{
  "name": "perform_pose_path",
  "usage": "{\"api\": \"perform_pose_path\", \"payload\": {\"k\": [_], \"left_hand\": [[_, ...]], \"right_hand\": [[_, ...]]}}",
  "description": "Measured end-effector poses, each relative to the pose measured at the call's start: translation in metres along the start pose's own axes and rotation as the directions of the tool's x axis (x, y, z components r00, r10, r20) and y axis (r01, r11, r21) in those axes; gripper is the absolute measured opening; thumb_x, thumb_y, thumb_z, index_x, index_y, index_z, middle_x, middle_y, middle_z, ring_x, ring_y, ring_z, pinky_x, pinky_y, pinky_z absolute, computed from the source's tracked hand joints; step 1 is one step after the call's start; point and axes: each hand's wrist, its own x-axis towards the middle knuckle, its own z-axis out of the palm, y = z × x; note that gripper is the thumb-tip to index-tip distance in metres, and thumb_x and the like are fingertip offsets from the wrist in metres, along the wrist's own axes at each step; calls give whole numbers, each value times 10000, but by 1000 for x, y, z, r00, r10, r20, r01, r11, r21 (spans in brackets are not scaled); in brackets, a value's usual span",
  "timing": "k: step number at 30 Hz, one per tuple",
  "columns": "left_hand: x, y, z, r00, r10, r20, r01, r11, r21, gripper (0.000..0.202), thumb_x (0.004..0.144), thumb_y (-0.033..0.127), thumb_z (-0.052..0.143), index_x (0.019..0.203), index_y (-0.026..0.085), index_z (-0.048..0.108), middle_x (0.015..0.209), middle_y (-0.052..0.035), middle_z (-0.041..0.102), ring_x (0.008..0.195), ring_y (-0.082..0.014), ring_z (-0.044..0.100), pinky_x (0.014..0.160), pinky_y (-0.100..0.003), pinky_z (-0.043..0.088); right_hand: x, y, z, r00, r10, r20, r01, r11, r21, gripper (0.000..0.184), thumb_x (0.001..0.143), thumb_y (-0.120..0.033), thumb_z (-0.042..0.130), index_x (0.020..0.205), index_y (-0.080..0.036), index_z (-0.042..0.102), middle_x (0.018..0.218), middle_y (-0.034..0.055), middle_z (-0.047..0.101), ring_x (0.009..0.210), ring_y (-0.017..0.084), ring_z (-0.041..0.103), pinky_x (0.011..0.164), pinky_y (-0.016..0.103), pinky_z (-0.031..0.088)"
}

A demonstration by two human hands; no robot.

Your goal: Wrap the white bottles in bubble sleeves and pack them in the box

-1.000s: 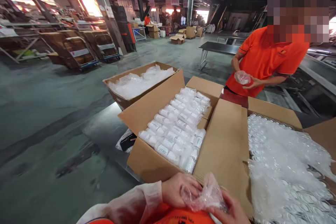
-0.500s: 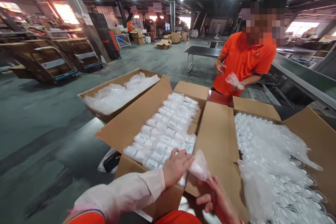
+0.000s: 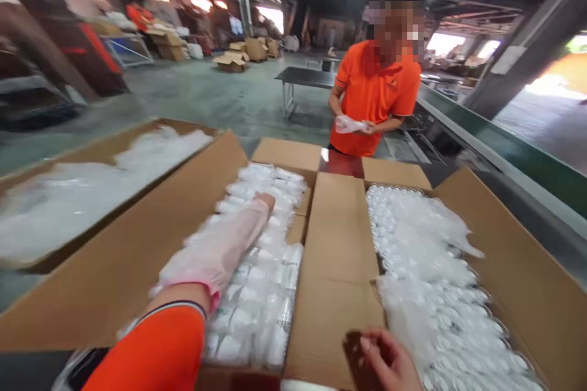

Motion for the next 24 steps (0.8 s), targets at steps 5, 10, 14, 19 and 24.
{"api": "perform_pose_path", "payload": {"k": [5, 10, 14, 19, 24], "left_hand": [[-8, 36, 4, 992, 81, -94, -83, 997, -11, 332, 822, 23, 441, 1124, 62, 574, 1240, -221, 542, 1237, -382, 397, 959, -705, 192], [-79, 122, 16, 820, 515, -250, -562, 807, -182, 307, 859, 201, 471, 1140, 189, 594, 1207, -104, 593, 1153, -257, 487, 1002, -469, 342], [-134, 196, 28, 643, 698, -317, -757, 515, -403, 283, 847, 183, 494, 1092, 169, 635, 1103, -82, 650, 1034, -207, 549, 934, -340, 424], [-128, 274, 29, 641, 742, -198, -740, 528, -415, 294, 871, 121, 444, 1063, 170, 662, 1085, -69, 660, 1069, -186, 542, 930, -291, 416], [-91, 334, 29, 771, 635, -56, -618, 724, -307, 156, 847, 183, 565, 928, 86, 657, 963, -96, 664, 1018, -232, 584, 902, -418, 445]], "right_hand": [[6, 9, -52, 784, -393, -481, -56, 727, -684, 810, 672, -750, 513, 1136, -87, 538, 1045, 217, 576, 953, 369, 528, 817, 497, 433], [11, 32, -86, 580, -454, -676, -309, 646, -698, 937, 689, -745, 479, 1269, -11, 437, 1133, 294, 497, 1062, 445, 454, 838, 574, 391], [3, 35, -104, 824, -302, -480, -43, 811, -584, 505, 741, -623, 501, 864, -151, 632, 900, 146, 633, 910, 319, 574, 823, 464, 453], [-18, 28, -85, 902, -368, -226, 235, 858, -457, 153, 771, -344, 537, 805, -202, 581, 993, 95, 654, 949, 245, 591, 824, 374, 468], [-36, 40, -81, 943, -306, -128, 242, 899, -365, 605, 667, -184, 558, 1265, -206, 468, 1267, 117, 563, 1134, 264, 538, 866, 387, 480]]}}
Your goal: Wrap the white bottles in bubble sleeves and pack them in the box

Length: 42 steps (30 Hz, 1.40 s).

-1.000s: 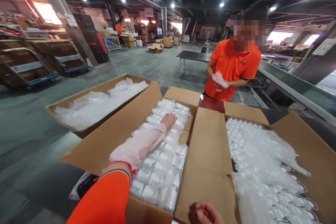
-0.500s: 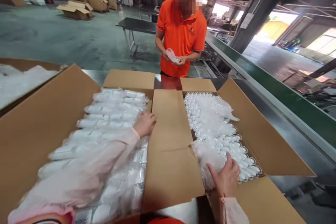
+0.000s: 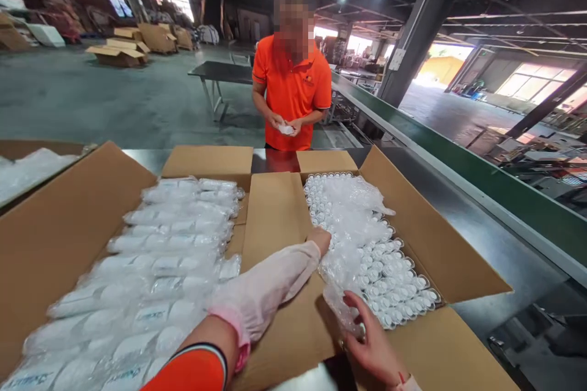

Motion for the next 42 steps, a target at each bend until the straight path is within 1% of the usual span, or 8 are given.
{"api": "perform_pose_path", "payload": {"k": [9, 16, 22, 25, 28, 33, 37, 42], "left_hand": [[21, 0, 33, 999, -29, 41, 31, 997, -71, 242, 842, 261, 592, 1046, 132, 618, 1019, -75, 653, 1002, -213, 597, 923, -473, 449], [-9, -34, -7, 970, -55, -237, -63, 885, -461, 448, 789, 210, 572, 1231, 139, 558, 1112, -105, 646, 1023, -202, 599, 921, -337, 462], [-70, -53, -57, 927, -340, -161, -265, -285, -921, 323, 762, 298, 585, 1063, 180, 580, 909, -37, 650, 891, -189, 627, 785, -345, 528], [-107, -46, -62, 960, -279, 33, -138, -570, -810, 255, 865, 369, 478, 1036, 200, 562, 790, -21, 631, 777, -191, 649, 697, -362, 541], [-146, -37, -62, 982, -181, 58, -56, -567, -822, 364, 868, 458, 483, 1159, 241, 503, 739, 2, 610, 544, -139, 594, 533, -296, 509], [-219, -34, -64, 999, -42, -15, -32, -439, -898, 452, 791, 425, 603, 1194, 251, 493, 760, -2, 609, 535, -138, 569, 504, -270, 471], [-274, -39, -33, 996, 83, 20, 38, -212, -977, 515, 692, 281, 717, 1163, 177, 536, 791, -46, 645, 627, -151, 595, 564, -246, 456], [-309, -49, 30, 993, 22, 114, 112, 57, -992, 812, 709, 390, 696, 1403, 222, 309, 946, -88, 654, 722, -177, 614, 618, -278, 469]], "right_hand": [[5, 32, -6, 993, -30, -118, 22, 997, -75, 388, 784, -224, 453, 1123, -172, 635, 1143, 122, 642, 1074, 269, 565, 940, 435, 440], [34, 14, -25, 982, -160, -98, 136, 966, -218, 279, 860, -338, 441, 781, -205, 672, 826, 70, 683, 852, 246, 588, 787, 379, 455], [62, -21, -48, 869, -168, -465, 57, 968, -243, 307, 836, -430, 456, 729, -190, 613, 634, 10, 619, 596, 164, 550, 584, 257, 399], [83, -48, -53, 680, -225, -698, -60, 931, -359, 393, 824, -516, 500, 631, -187, 593, 525, -12, 549, 515, 137, 487, 537, 246, 316], [96, -75, -44, 592, -311, -743, -61, 902, -427, 421, 845, -520, 487, 662, -165, 623, 605, 41, 597, 594, 159, 509, 600, 271, 318], [76, -93, 29, 964, -238, -122, 209, 955, -209, 236, 857, -338, 522, 780, -171, 671, 785, 65, 651, 738, 178, 548, 681, 274, 368], [46, -82, 98, 937, -247, 246, 254, 967, 1, 239, 813, -307, 560, 641, -190, 677, 598, -25, 632, 580, 130, 558, 554, 214, 410], [35, -64, 133, 944, -179, 276, 131, 974, 184, 479, 874, -516, 403, 863, -139, 699, 760, 40, 693, 691, 179, 621, 589, 263, 489]]}}
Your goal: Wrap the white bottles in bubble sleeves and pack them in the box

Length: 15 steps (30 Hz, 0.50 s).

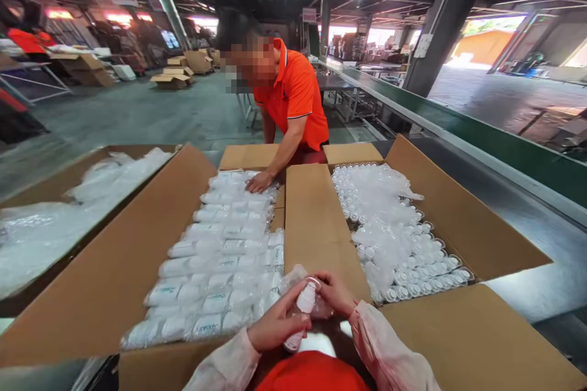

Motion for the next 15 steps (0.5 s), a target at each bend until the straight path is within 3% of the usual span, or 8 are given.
{"api": "perform_pose_path", "payload": {"k": [2, 4, 6, 8, 10, 11, 13, 15], "left_hand": [[-4, -10, -2, 985, 62, -164, -34, 985, 167, 754, 708, 350, 685, 1382, 217, 374, 1180, -128, 592, 947, -228, 596, 786, -331, 476], [-6, -9, -2, 961, 140, -240, -55, 942, 330, 667, 690, 268, 674, 1323, 207, 473, 1335, -120, 501, 1166, -274, 491, 985, -379, 377], [-8, 0, -1, 958, 169, -232, -55, 901, 430, 612, 649, 190, 663, 1251, 214, 552, 1338, -95, 512, 1237, -288, 431, 1062, -395, 286], [-8, 12, 1, 968, 116, -222, -14, 910, 415, 526, 630, 171, 649, 1153, 215, 612, 1145, -82, 641, 1113, -274, 532, 1004, -395, 353], [-8, 21, 1, 975, -39, -221, 90, 970, 225, 395, 666, 234, 622, 1059, 196, 625, 774, -47, 690, 762, -225, 626, 766, -363, 482], [-8, 24, 0, 975, -118, -190, 131, 990, 58, 345, 686, 275, 601, 1018, 181, 618, 639, -22, 651, 604, -194, 598, 631, -321, 484], [-7, 27, 0, 980, -166, -109, 122, 935, -332, 299, 676, 293, 580, 938, 151, 597, 583, -11, 612, 498, -148, 553, 507, -247, 435], [-8, 25, 1, 987, -68, -146, -32, 806, -592, 294, 617, 214, 600, 900, 138, 583, 711, -32, 644, 582, -127, 588, 537, -208, 436]], "right_hand": [[1, 2, 2, 998, 29, -63, -26, 999, 41, 588, 879, -580, 329, 938, -112, 680, 814, 88, 695, 727, 201, 630, 622, 299, 505], [0, -4, 2, 993, 34, -112, -27, 998, 60, 642, 874, -620, 293, 972, -109, 670, 861, 116, 691, 768, 218, 633, 667, 329, 512], [-5, -16, 2, 991, 7, -133, 2, 998, 65, 593, 874, -608, 333, 983, -136, 675, 912, 116, 686, 833, 224, 629, 747, 347, 505], [-12, -32, 0, 989, -103, -109, 103, 995, -9, 459, 899, -510, 387, 1002, -171, 680, 928, 100, 677, 871, 215, 619, 796, 343, 489], [-20, -48, 0, 964, -265, -31, 256, 951, -174, 342, 918, -380, 412, 1041, -199, 675, 901, 89, 664, 827, 201, 618, 751, 323, 494], [-23, -55, 0, 943, -333, 8, 324, 909, -263, 318, 923, -326, 410, 1069, -204, 665, 890, 89, 656, 798, 197, 618, 712, 313, 497], [-28, -65, 1, 914, -404, 34, 386, 841, -379, 302, 921, -263, 415, 1111, -193, 640, 889, 96, 641, 766, 195, 617, 663, 299, 502], [-30, -70, 3, 906, -422, 15, 396, 835, -382, 285, 900, -207, 449, 1133, -177, 611, 906, 96, 631, 787, 191, 617, 687, 292, 513]]}}
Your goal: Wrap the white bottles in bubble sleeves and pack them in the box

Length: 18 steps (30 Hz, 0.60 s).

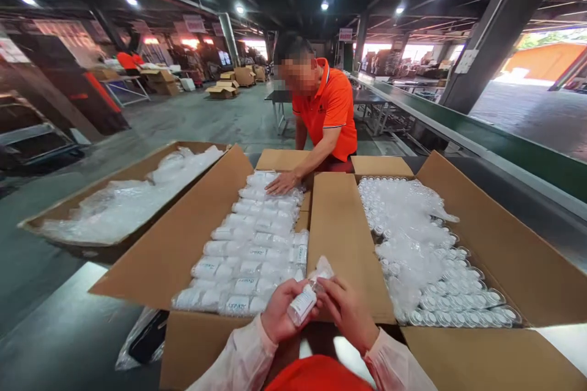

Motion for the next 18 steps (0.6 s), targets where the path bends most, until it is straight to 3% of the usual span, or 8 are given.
{"api": "perform_pose_path", "payload": {"k": [1, 3, 5, 7, 10, 13, 15, 18], "left_hand": [[-1, -3, -1, 997, 77, -27, -79, 995, -67, 328, 605, 176, 612, 930, 145, 577, 789, -33, 654, 629, -117, 600, 560, -195, 441], [-3, -10, -3, 979, 171, -107, -172, 985, 7, 452, 639, 147, 643, 1076, 195, 534, 891, -20, 658, 630, -105, 602, 533, -180, 431], [-5, -14, -7, 970, 181, -165, -151, 972, 179, 540, 684, 179, 665, 1183, 236, 468, 908, -14, 657, 572, -112, 595, 439, -171, 385], [-5, -13, -12, 966, 143, -216, -98, 973, 209, 427, 708, 197, 635, 1115, 165, 508, 767, -19, 647, 503, -123, 569, 379, -178, 343], [-2, -5, -15, 948, 102, -300, -133, 987, -86, 135, 726, 184, 532, 828, 99, 557, 606, -25, 587, 480, -129, 540, 388, -204, 353], [5, -5, -13, 932, 160, -324, -257, 923, -285, 91, 706, 156, 561, 787, 115, 557, 688, -32, 619, 572, -135, 573, 470, -220, 400], [11, -9, -10, 925, 263, -273, -318, 930, -184, 207, 667, 142, 646, 866, 130, 592, 780, -33, 648, 664, -153, 600, 533, -232, 427], [19, -15, -7, 920, 355, -165, -346, 935, 81, 329, 580, 124, 738, 895, 136, 645, 840, -53, 669, 779, -192, 617, 631, -262, 459]], "right_hand": [[0, -2, 1, 1000, -5, -4, 5, 1000, 26, 299, 878, -166, 470, 1150, -173, 592, 921, 94, 625, 807, 187, 616, 710, 289, 519], [-1, -3, 6, 999, -42, 11, 41, 996, 78, 408, 800, -60, 488, 1185, -176, 554, 960, 89, 614, 853, 182, 609, 753, 285, 525], [-2, -3, 12, 996, -90, 15, 88, 993, 77, 543, 710, 25, 459, 1206, -187, 526, 996, 87, 603, 902, 186, 597, 790, 297, 525], [-4, 2, 18, 995, -89, -37, 90, 996, 6, 613, 649, 61, 422, 1203, -184, 514, 1011, 93, 596, 929, 197, 591, 812, 324, 524], [-7, 14, 23, 985, 18, -170, -46, 986, -158, 469, 644, 44, 422, 1034, -174, 565, 922, 90, 603, 840, 217, 608, 729, 350, 539], [-5, 26, 24, 970, 95, -222, -144, 965, -217, 201, 747, -35, 453, 797, -202, 552, 729, 43, 593, 637, 201, 602, 564, 313, 524], [-3, 30, 25, 972, 44, -231, -83, 983, -163, 167, 823, -92, 446, 839, -217, 556, 753, 48, 613, 654, 199, 620, 574, 305, 532], [0, 25, 25, 961, -130, -242, 111, 990, -91, 238, 845, -116, 459, 1018, -249, 555, 947, 84, 631, 857, 220, 634, 725, 324, 549]]}}
